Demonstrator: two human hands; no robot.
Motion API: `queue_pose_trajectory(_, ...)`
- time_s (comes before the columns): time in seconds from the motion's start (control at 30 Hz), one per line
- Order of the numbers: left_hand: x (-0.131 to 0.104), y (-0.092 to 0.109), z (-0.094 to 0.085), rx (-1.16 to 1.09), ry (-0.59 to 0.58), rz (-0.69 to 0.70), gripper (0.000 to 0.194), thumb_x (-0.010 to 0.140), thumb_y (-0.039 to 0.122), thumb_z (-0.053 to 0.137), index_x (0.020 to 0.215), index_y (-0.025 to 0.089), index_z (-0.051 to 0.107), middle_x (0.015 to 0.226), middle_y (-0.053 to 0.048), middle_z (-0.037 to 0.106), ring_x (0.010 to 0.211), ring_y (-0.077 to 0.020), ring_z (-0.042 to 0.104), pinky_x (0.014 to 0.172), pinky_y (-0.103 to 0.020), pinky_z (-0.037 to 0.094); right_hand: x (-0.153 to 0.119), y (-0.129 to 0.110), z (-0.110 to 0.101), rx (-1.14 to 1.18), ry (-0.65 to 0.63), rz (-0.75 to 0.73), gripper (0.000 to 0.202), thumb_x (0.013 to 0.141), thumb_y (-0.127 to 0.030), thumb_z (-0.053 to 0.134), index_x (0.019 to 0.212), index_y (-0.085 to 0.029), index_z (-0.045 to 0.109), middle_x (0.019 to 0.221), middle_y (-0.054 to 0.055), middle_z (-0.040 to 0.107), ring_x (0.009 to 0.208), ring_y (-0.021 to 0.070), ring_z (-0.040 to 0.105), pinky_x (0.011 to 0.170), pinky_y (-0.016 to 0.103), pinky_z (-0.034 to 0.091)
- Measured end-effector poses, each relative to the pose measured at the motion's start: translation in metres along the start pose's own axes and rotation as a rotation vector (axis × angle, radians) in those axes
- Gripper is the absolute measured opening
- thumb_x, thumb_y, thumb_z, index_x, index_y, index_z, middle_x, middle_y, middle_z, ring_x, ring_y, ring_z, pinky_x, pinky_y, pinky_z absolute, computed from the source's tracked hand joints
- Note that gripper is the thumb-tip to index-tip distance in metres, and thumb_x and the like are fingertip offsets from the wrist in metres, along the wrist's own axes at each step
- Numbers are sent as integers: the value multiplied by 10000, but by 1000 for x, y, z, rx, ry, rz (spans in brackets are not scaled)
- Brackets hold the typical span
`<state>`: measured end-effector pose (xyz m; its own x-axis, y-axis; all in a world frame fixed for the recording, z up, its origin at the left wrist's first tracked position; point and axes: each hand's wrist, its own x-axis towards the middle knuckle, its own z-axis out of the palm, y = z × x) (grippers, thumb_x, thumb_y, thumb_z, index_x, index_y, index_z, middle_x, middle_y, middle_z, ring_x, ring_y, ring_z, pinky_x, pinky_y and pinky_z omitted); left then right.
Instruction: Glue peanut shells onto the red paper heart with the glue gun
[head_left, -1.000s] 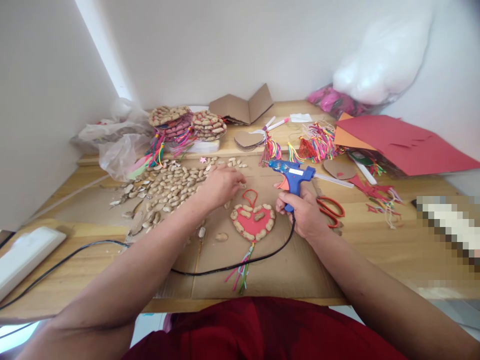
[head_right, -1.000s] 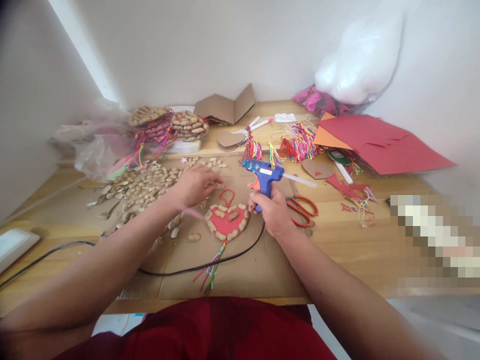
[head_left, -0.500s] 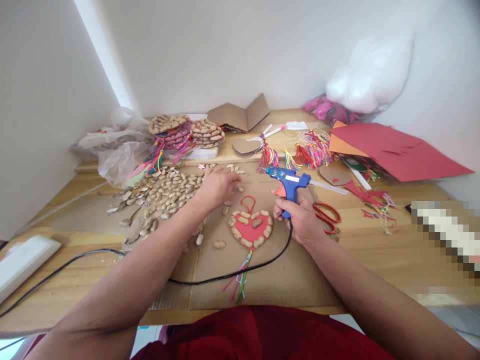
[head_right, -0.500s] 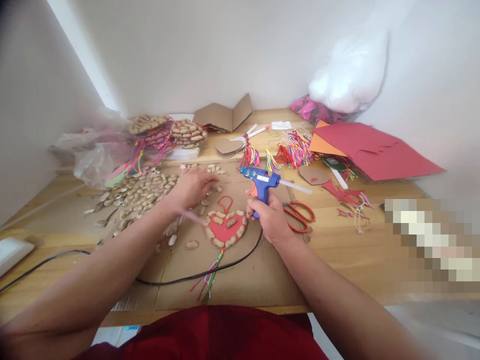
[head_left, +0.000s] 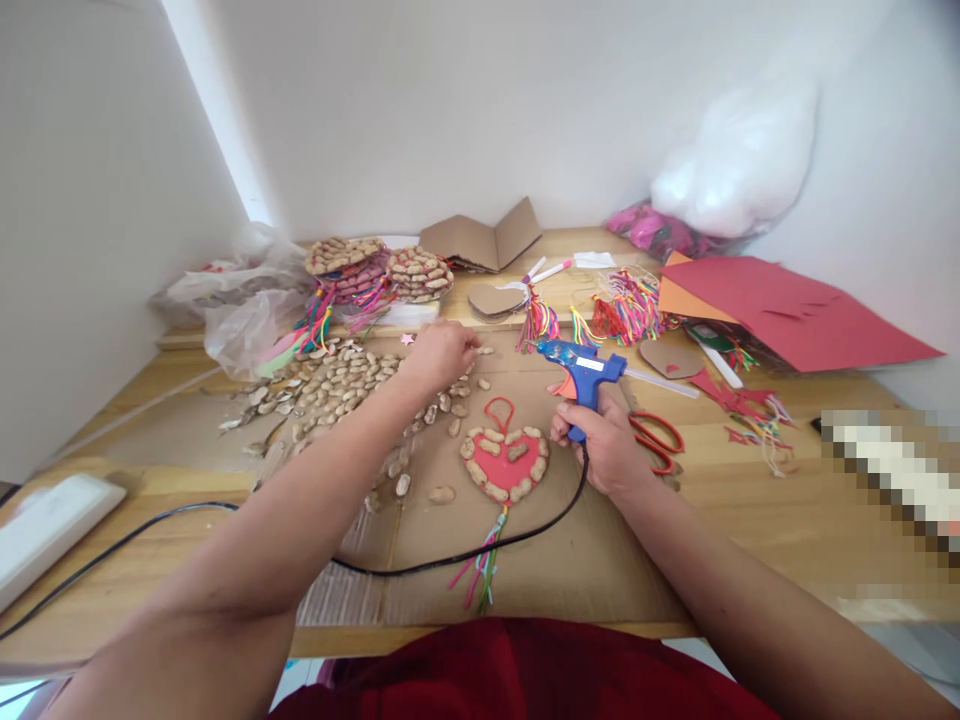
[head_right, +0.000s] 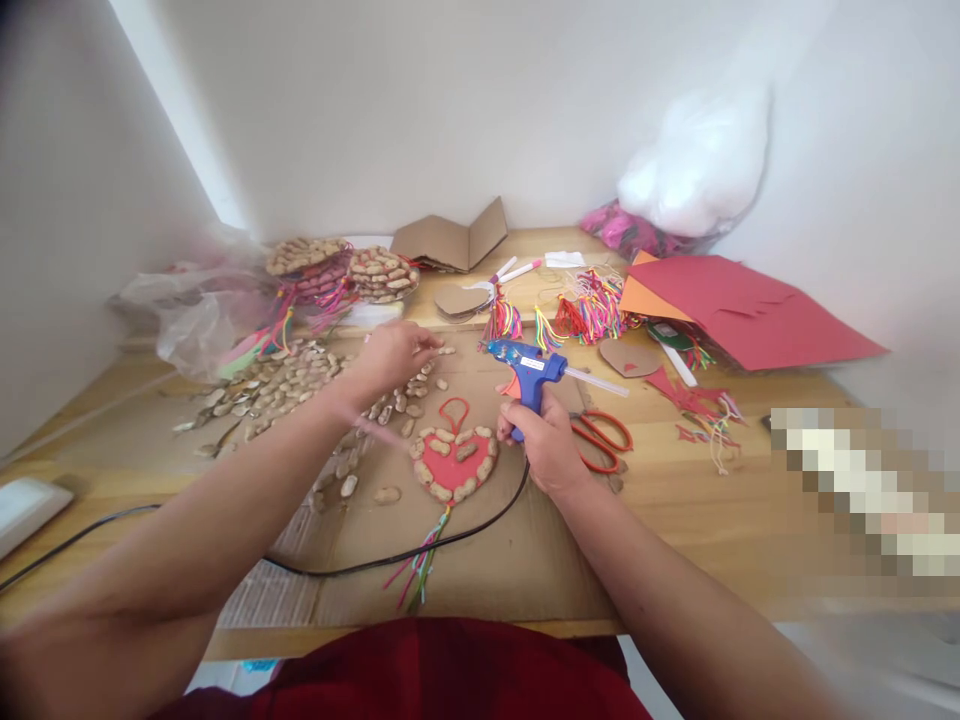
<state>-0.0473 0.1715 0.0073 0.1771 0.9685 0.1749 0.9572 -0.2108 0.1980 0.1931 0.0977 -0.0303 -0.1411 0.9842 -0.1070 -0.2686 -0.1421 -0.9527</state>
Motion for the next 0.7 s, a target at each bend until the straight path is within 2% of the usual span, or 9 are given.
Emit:
queue_pose_trajectory(0.13,21,6,8,29,-34,-11,235,849,195,624,963,158,826,971,-153,786,998,-304,701,942,-401,513,1,0,0,23,28,-9,287,724,-304,714,972,-211,604,551,-67,570,524,132,516,519,270,348)
queue_pose_trajectory(0.27,33,4,13,20,-84,-28,189,817,188,663,898,173,833,883,-131,785,919,-282,708,888,-363,519,-1,-2,1,0,32,4,279,722,-311,716,963,-213,617,558,-56,574,537,141,530,523,277,360)
queue_pose_trajectory(0.4,34,3,12,-27,-109,-54,154,765,171,696,845,184,827,829,-110,781,884,-270,712,865,-342,520,0,0,0,0,14,-18,278,742,-316,707,989,-215,630,550,-59,566,536,137,516,517,269,353)
queue_pose_trajectory(0.5,22,5,4,-93,-119,-73,139,767,200,701,844,175,814,816,-94,780,814,-249,715,813,-332,532,2,3,-1,18,10,-29,238,746,-303,699,953,-222,616,544,-62,564,533,134,522,508,263,345)
queue_pose_trajectory(0.6,0,8,-10,-279,-147,-108,207,833,336,688,914,174,788,833,-67,781,734,-197,699,692,-292,536,2,3,0,28,6,-15,228,737,-297,697,931,-223,604,550,-59,572,534,133,526,506,260,346)
queue_pose_trajectory(0.7,-28,10,-24,-872,-237,-234,289,807,451,740,911,181,739,863,-54,767,711,-159,662,651,-282,542,1,1,1,36,6,-16,238,718,-295,702,919,-224,595,546,-63,564,530,131,518,506,259,348)
